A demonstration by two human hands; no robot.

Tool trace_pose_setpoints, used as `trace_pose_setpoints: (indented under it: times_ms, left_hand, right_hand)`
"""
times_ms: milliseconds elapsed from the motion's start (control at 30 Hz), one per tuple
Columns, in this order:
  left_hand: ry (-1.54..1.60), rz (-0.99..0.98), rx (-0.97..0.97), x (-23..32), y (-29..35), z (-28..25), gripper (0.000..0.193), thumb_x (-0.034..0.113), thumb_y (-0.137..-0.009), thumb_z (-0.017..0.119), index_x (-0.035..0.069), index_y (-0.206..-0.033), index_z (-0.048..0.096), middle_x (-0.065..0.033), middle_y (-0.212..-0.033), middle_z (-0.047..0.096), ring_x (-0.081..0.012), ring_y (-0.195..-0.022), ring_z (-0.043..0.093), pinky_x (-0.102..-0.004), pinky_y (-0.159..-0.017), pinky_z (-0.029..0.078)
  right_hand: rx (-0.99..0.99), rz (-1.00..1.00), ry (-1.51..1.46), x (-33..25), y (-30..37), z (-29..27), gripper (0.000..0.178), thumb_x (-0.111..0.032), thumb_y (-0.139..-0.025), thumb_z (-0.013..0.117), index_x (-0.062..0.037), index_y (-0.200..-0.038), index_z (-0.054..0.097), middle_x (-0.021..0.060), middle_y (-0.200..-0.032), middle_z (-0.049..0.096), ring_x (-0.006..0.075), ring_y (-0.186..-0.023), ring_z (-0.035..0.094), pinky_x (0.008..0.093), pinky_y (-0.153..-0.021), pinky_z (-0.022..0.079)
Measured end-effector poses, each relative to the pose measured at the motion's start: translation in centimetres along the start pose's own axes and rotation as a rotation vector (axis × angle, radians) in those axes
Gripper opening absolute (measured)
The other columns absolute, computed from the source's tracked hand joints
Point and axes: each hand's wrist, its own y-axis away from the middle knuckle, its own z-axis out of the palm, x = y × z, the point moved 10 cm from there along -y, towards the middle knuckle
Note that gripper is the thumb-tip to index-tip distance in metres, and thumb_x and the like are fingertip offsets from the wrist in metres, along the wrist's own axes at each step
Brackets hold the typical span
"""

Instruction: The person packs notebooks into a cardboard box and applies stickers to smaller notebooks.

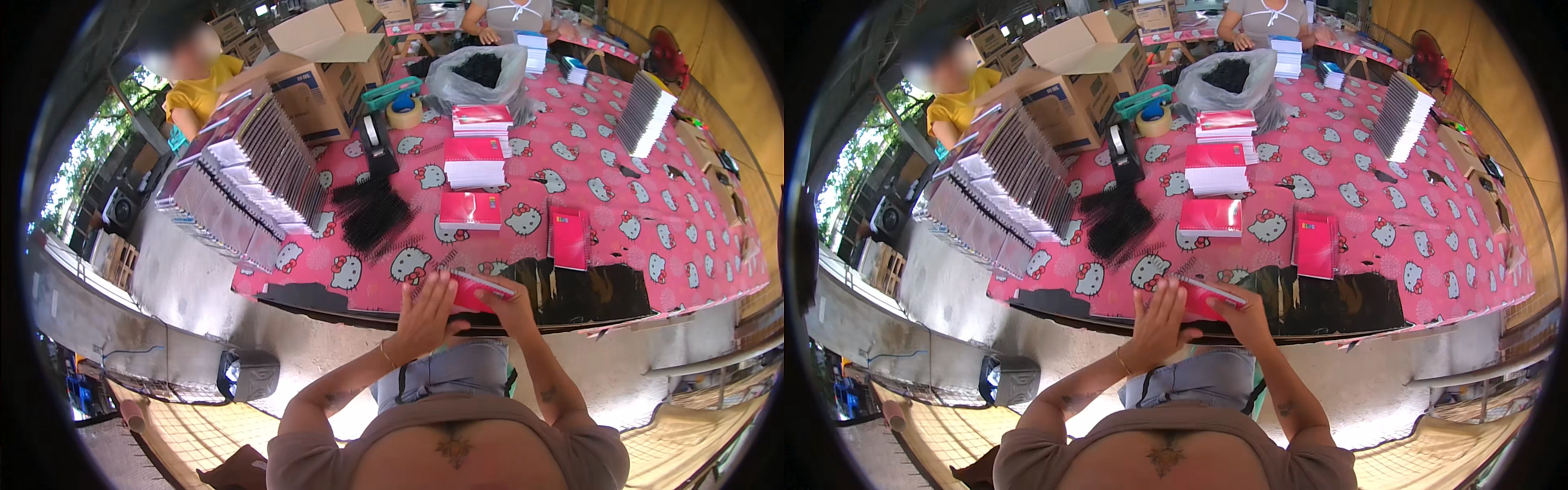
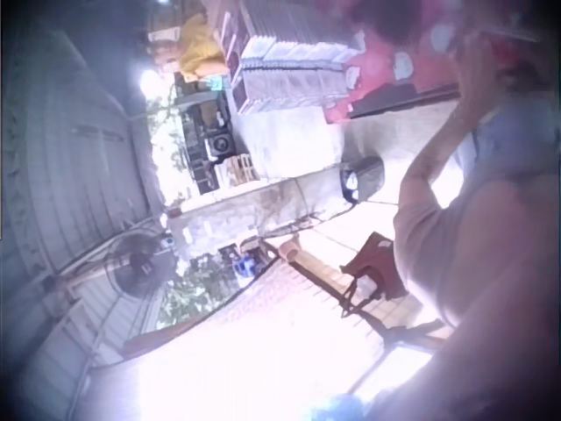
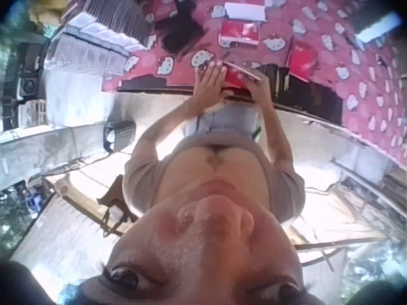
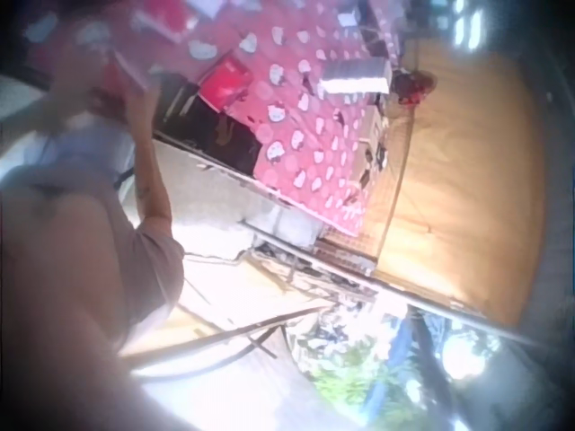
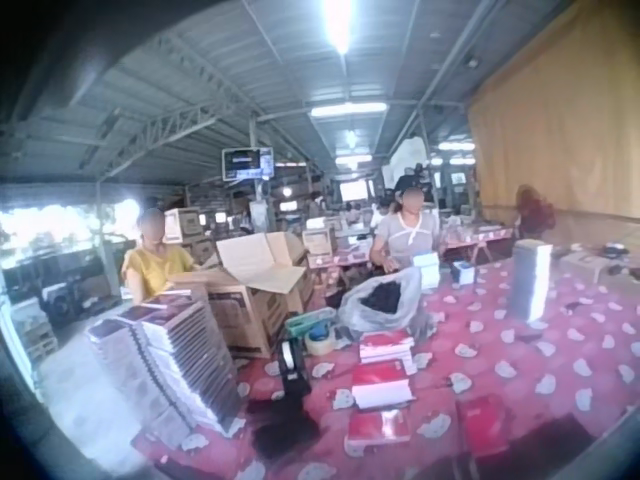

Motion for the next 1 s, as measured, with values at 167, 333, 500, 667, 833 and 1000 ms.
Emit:
trace_pose_setpoints:
  times_ms: [167,333,500,667,833,1000]
  left_hand:
    - [0.001,-0.056,-0.135,-1.6,-2.6,0.8,0.08,0.062,-0.097,0.04,-0.002,-0.145,0.04,-0.0235,-0.149,0.042,-0.0388,-0.142,0.036,-0.0707,-0.111,0.011]
    - [-0.094,0.012,-0.004,-1.5,-2.7,0.6,0.079,0.059,-0.094,0.048,0.0,-0.146,0.04,-0.0202,-0.153,0.039,-0.0374,-0.144,0.033,-0.0682,-0.111,0.014]
    - [-0.023,0.046,-0.084,0.9,0.2,2.4,0.084,0.064,-0.09,0.05,0.002,-0.147,0.041,-0.019,-0.154,0.038,-0.0346,-0.144,0.034,-0.0641,-0.113,0.017]
    - [-0.077,-0.062,-0.053,-1.5,-3.8,0.6,0.088,0.066,-0.09,0.046,0.0,-0.147,0.04,-0.0207,-0.154,0.038,-0.0352,-0.145,0.032,-0.0626,-0.114,0.016]
    - [0.027,-0.036,-0.117,-0.4,-2.4,3.2,0.091,0.066,-0.093,0.041,-0.007,-0.147,0.034,-0.0285,-0.154,0.032,-0.0442,-0.146,0.026,-0.0675,-0.112,0.014]
    - [0.07,0.023,-0.125,0.8,0.9,4.6,0.09,0.064,-0.094,0.041,-0.008,-0.147,0.033,-0.029,-0.154,0.032,-0.0449,-0.146,0.026,-0.068,-0.113,0.013]
  right_hand:
    - [0.057,0.024,-0.139,0.3,0.1,-0.1,0.029,-0.003,-0.088,0.072,0.0008,-0.117,0.069,0.002,-0.102,0.07,0.0078,-0.09,0.061,0.0234,-0.084,0.049]
    - [-0.029,-0.051,0.016,0.1,-0.3,0.4,0.03,-0.006,-0.09,0.072,-0.0013,-0.119,0.069,0.0014,-0.103,0.071,0.0061,-0.09,0.059,0.0224,-0.079,0.049]
    - [-0.013,-0.032,0.009,0.2,-0.4,0.1,0.029,-0.005,-0.09,0.07,-0.0015,-0.118,0.07,0.002,-0.099,0.072,0.0065,-0.087,0.058,0.0241,-0.078,0.049]
    - [-0.026,-0.048,0.089,1.1,-0.7,0.7,0.027,-0.005,-0.09,0.069,-0.001,-0.117,0.07,0.0036,-0.097,0.073,0.0073,-0.086,0.06,0.026,-0.078,0.05]
    - [-0.066,-0.059,0.06,2.4,-1.1,0.6,0.027,-0.003,-0.09,0.068,-0.0017,-0.116,0.07,0.0057,-0.101,0.074,0.0079,-0.088,0.062,0.0258,-0.08,0.051]
    - [-0.087,-0.056,0.058,2.3,-1.3,1.2,0.03,-0.001,-0.09,0.067,-0.0019,-0.121,0.068,0.0067,-0.103,0.074,0.0076,-0.092,0.062,0.0254,-0.082,0.052]
